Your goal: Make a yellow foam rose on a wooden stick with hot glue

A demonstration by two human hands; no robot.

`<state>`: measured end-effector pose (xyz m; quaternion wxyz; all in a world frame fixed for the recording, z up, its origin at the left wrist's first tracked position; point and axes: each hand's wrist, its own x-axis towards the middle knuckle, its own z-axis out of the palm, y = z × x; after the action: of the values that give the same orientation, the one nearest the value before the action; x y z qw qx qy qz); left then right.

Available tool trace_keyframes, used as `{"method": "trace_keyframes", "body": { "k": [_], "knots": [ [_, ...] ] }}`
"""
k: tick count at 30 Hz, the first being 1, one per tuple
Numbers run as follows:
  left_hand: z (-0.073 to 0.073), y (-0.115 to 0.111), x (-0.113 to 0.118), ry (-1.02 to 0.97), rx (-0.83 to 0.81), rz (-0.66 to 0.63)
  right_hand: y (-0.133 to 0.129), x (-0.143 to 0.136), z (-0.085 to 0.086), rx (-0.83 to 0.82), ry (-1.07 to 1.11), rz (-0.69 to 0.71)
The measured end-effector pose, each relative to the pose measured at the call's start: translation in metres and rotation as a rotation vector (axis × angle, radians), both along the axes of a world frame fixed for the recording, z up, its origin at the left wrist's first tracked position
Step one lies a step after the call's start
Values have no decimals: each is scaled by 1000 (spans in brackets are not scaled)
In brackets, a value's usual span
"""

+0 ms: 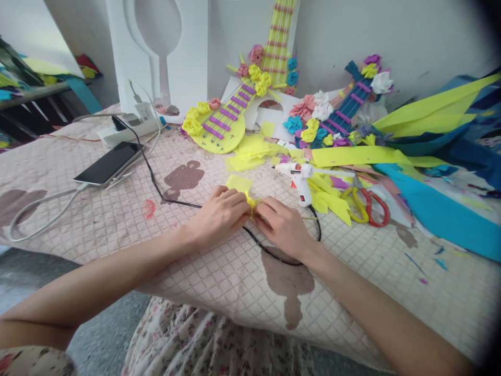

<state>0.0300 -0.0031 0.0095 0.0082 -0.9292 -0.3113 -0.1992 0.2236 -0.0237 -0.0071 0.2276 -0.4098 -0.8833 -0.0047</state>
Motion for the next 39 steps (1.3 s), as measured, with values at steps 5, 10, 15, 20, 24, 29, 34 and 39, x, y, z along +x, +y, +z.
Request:
{"method": "trace_keyframes", "body": {
  "k": [5, 10, 15, 20, 24, 29, 34, 39],
  "knots": [
    [1, -1, -1, -11, -49, 13, -1, 1, 1, -33, 2, 11],
    [0, -4, -3, -53, -102, 48, -1, 1, 1, -72, 6, 16],
    [-4, -7, -4, -64, -96, 66, -2, 0, 1, -81, 7, 23],
    [-7, -9, -3, -74, -80, 79, -3, -1, 1, -82, 8, 37],
    [-8, -11, -3, -70, -66, 84, -5, -2, 1, -94, 5, 37],
    [-8, -13, -2, -60, -46, 91, -4, -1, 0, -94, -3, 32],
    [-7, -15, 0, -44, -6, 97, -4, -1, -1, -83, 3, 35],
    [-9, -14, 0, -47, -5, 102, -4, 0, -3, -104, -16, 27]
  ]
}}
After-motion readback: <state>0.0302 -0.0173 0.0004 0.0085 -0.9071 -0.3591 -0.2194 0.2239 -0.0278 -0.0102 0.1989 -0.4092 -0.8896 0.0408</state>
